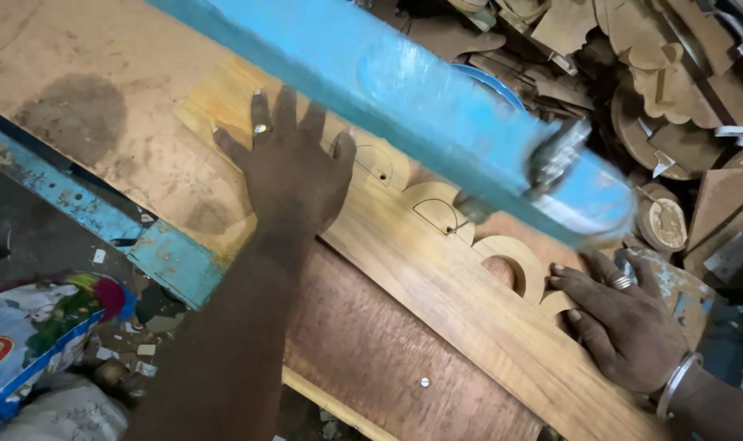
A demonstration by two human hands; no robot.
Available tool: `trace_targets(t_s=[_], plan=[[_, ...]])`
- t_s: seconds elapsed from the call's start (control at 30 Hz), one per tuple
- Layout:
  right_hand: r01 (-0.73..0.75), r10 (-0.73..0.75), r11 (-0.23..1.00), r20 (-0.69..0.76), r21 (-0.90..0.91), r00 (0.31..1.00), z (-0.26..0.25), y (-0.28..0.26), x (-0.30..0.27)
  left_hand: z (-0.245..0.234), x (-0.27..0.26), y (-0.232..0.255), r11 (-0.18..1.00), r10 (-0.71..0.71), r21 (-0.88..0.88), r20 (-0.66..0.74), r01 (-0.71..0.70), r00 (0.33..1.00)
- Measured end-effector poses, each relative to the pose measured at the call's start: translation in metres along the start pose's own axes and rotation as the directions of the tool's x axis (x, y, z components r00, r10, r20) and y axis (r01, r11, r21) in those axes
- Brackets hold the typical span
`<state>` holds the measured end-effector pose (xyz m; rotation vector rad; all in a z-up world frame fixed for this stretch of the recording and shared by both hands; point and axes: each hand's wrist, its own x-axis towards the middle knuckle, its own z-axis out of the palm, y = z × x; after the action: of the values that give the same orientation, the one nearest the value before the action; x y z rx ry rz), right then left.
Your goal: Cutting decorative curved edges into a wooden plank using a scroll saw in a workshop.
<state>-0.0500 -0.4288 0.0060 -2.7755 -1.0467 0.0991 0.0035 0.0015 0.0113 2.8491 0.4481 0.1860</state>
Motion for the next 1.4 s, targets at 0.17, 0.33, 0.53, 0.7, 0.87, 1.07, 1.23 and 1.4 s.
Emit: trace_targets(t_s=[0.17,0.33,0.53,0.7,0.87,1.07,1.23,1.4], plan=[[-0.004,0.004,1.000,-0.008,0.020,1.000,-0.001,-0.001,0.001,0.000,0.002,-0.001,1.000,0.008,-0.016,-0.010,-0.009,1.000],[0.014,-0.014,1.000,-0.025,0.020,1.000,-0.004,-0.004,0.004,-0.003,-0.003,-0.002,1.000,0.006,-0.004,-0.009,-0.006,1.000],[0.016,-0.016,1.000,-0.036,0.008,0.999,0.000,-0.003,0.002,0.011,0.000,-0.009,0.998,0.015,0.063,-0.028,-0.013,0.999],[-0.021,0.021,1.000,0.018,-0.008,1.000,-0.003,-0.004,0.007,0.003,-0.002,-0.006,0.999,0.052,-0.003,-0.122,-0.053,0.991],[0.004,-0.003,1.000,0.008,-0.004,1.000,-0.004,-0.006,0.008,-0.002,-0.003,-0.003,1.000,-0.010,0.010,0.005,0.009,1.000],[-0.015,0.015,1.000,0.037,0.000,0.999,-0.003,-0.004,0.008,0.002,-0.001,-0.006,1.000,0.012,-0.016,-0.034,-0.013,0.999],[-0.091,0.091,0.996,0.070,0.001,0.993,-0.012,-0.014,0.015,0.003,0.002,-0.007,1.000,-0.023,0.002,0.018,0.022,1.000],[-0.033,0.034,0.999,0.031,-0.010,0.999,-0.005,-0.006,0.012,0.000,-0.003,-0.007,1.000,-0.006,0.019,0.010,0.006,1.000]])
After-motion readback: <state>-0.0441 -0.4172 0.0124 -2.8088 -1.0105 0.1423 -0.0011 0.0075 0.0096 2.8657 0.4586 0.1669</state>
